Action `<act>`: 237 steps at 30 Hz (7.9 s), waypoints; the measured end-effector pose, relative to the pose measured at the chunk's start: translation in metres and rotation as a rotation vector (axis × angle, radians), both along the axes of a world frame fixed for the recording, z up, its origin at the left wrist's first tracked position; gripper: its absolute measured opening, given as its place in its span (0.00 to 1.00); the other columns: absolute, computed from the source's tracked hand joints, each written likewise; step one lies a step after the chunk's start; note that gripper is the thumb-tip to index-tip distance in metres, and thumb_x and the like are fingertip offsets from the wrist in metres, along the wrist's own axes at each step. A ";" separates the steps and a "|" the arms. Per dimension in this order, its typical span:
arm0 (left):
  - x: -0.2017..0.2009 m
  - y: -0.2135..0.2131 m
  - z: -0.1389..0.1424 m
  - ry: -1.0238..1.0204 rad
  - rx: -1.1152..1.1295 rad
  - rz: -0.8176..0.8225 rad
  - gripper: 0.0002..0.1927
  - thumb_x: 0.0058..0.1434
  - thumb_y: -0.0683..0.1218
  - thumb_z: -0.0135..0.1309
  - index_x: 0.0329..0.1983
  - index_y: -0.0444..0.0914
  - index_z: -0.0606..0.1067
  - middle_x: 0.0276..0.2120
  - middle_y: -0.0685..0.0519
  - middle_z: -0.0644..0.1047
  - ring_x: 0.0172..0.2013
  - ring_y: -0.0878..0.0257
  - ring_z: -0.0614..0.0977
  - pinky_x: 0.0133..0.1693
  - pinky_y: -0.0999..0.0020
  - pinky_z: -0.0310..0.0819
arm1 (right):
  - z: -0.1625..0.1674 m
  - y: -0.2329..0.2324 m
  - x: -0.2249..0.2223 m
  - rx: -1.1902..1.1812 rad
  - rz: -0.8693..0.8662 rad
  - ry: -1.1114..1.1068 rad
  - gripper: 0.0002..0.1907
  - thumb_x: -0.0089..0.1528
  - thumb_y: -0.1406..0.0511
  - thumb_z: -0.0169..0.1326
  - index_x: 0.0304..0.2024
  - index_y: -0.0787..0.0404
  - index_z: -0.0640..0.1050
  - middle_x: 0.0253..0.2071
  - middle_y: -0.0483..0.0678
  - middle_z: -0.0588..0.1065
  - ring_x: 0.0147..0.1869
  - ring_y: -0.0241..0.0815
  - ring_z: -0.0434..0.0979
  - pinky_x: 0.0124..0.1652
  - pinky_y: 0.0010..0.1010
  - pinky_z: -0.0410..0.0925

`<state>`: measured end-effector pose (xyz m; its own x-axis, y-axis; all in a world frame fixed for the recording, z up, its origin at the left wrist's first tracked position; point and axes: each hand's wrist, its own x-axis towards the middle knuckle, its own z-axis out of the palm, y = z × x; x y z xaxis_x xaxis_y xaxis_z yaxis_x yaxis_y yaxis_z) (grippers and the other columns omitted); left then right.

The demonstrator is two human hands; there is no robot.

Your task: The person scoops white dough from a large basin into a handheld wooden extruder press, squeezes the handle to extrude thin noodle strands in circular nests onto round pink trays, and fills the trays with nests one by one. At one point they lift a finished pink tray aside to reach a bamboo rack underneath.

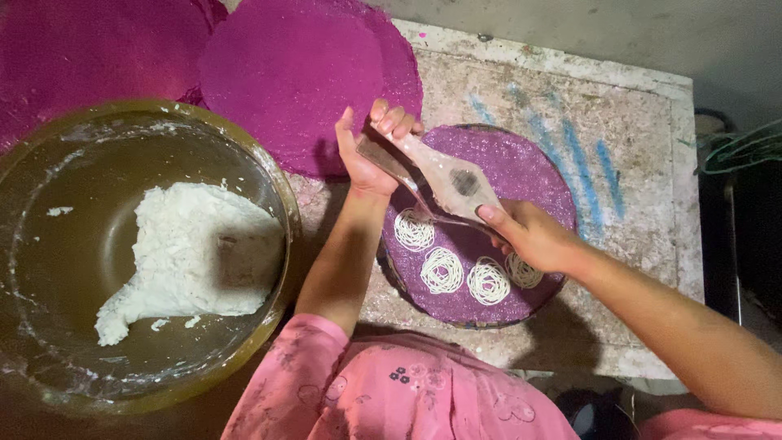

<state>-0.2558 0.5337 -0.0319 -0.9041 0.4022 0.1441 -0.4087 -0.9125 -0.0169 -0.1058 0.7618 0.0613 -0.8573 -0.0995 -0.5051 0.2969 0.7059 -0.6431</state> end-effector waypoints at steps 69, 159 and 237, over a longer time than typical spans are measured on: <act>-0.045 0.034 0.024 -0.042 -1.011 -0.138 0.39 0.69 0.67 0.18 0.57 0.34 0.69 0.29 0.55 0.76 0.26 0.62 0.69 0.27 0.65 0.61 | -0.007 0.040 -0.059 -0.104 -0.061 0.158 0.36 0.67 0.40 0.37 0.29 0.63 0.77 0.21 0.46 0.74 0.25 0.37 0.74 0.29 0.32 0.69; 0.204 -0.062 0.183 1.472 -1.504 0.164 0.18 0.54 0.45 0.58 0.49 0.38 0.75 0.39 0.46 0.80 0.42 0.60 0.80 0.43 0.63 0.76 | 0.159 -0.035 0.122 0.194 0.648 0.976 0.32 0.53 0.40 0.61 0.32 0.62 0.75 0.27 0.52 0.72 0.33 0.55 0.75 0.32 0.44 0.66; 0.200 -0.529 0.074 0.041 -2.083 1.361 0.25 0.58 0.42 0.64 0.60 0.41 0.75 0.57 0.50 0.79 0.53 0.56 0.83 0.54 0.64 0.77 | 0.056 -0.498 -0.048 0.763 1.247 0.665 0.23 0.61 0.62 0.47 0.59 0.57 0.70 0.38 0.53 0.80 0.39 0.54 0.83 0.35 0.48 0.74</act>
<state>-0.0559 0.0047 0.0420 -0.6793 -0.5214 0.5164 0.1503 0.5899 0.7934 -0.1537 0.2634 0.1169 -0.5150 -0.7822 -0.3507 -0.8567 0.4827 0.1816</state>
